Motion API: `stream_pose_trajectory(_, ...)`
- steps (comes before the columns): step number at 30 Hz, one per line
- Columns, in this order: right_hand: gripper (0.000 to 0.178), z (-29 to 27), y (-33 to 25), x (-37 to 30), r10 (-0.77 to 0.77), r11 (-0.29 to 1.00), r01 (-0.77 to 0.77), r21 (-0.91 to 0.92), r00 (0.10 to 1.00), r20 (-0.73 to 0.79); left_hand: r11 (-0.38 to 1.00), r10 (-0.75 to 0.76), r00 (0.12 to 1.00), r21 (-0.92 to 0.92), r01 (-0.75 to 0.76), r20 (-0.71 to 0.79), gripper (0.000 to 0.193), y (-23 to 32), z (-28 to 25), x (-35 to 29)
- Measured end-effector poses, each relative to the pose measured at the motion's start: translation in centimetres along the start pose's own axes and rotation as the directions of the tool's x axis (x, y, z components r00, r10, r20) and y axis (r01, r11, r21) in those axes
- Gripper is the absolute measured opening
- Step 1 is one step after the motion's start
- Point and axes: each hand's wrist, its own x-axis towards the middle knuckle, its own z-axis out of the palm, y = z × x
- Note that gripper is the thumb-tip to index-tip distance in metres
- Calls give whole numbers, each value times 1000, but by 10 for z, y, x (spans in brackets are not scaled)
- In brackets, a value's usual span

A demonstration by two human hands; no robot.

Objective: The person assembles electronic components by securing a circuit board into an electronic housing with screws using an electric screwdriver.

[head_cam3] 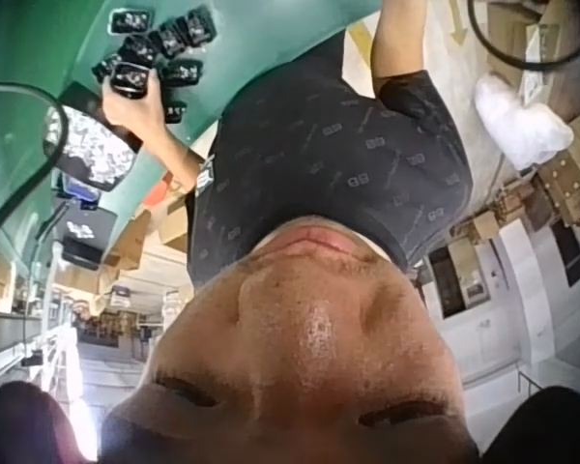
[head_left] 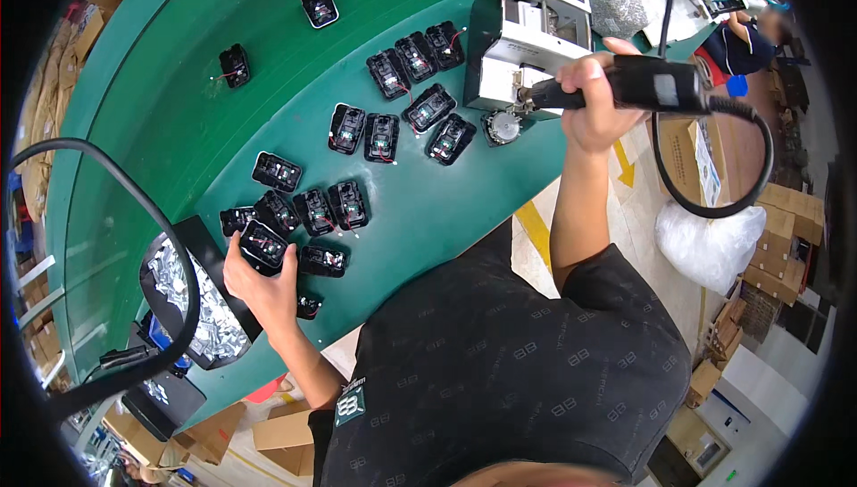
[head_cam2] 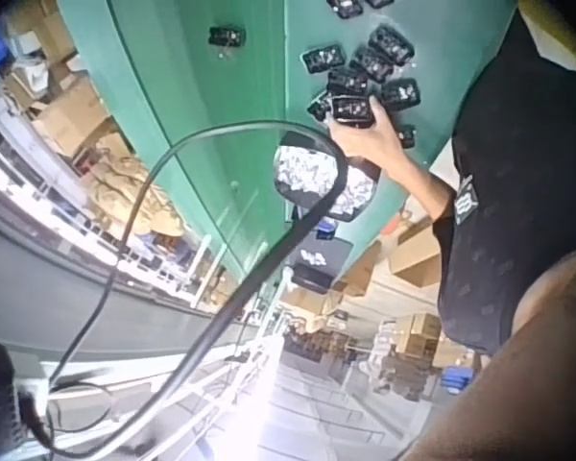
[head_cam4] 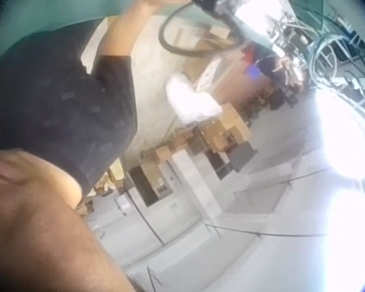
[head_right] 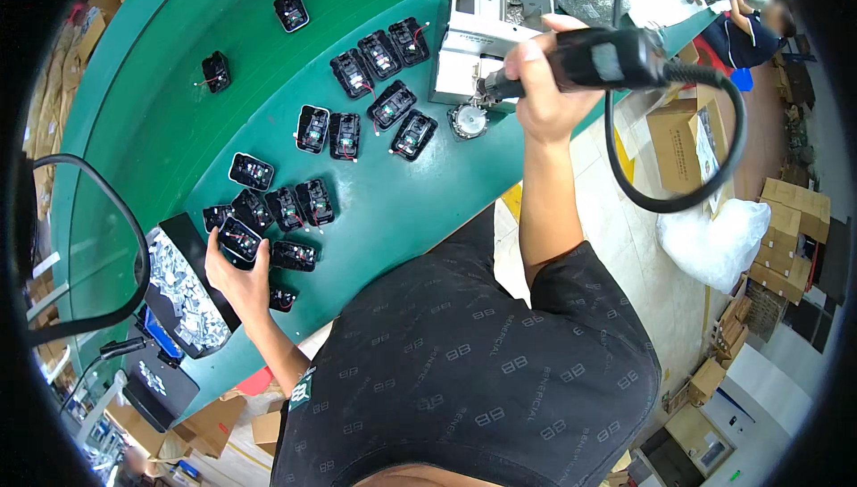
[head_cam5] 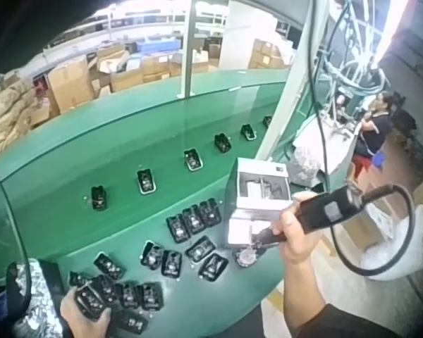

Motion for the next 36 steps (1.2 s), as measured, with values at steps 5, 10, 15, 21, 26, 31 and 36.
stream_pose_trajectory(5, 35, 0, 6, -7, 15, 981, 32, -194, 971, 238, 999, 22, 999, -34, -21, 44, 83, 2, -8, 5)
stream_pose_trajectory(10, 34, -15, 11, -4, 5, 984, -105, 141, 818, 576, 968, 146, 989, -201, -149, -32, 71, 13, -29, 47)
stream_pose_trajectory(15, 35, -18, 15, 1, 98, 983, -141, 118, 944, 315, 953, 296, 955, -60, -298, -38, 74, 15, -8, 147)
stream_pose_trajectory(21, 35, -11, 13, 14, 336, 932, -356, 65, 918, 211, 865, 500, 854, -108, -489, 143, 105, 20, 38, 241)
stream_pose_trajectory(26, 31, -3, 9, 14, 384, 921, -389, 9, 912, 147, 838, 546, 806, -135, -529, 229, 92, -3, 68, 270)
stream_pose_trajectory(31, 31, -4, 11, 17, 394, 917, -398, 0, 908, 142, 867, 498, 860, -70, -493, 114, 66, -9, 62, 257)
stream_pose_trajectory(36, 27, 6, 9, 19, 378, 926, -374, -54, 911, 163, 867, 473, 881, -166, -469, -18, 66, 14, 35, 207)
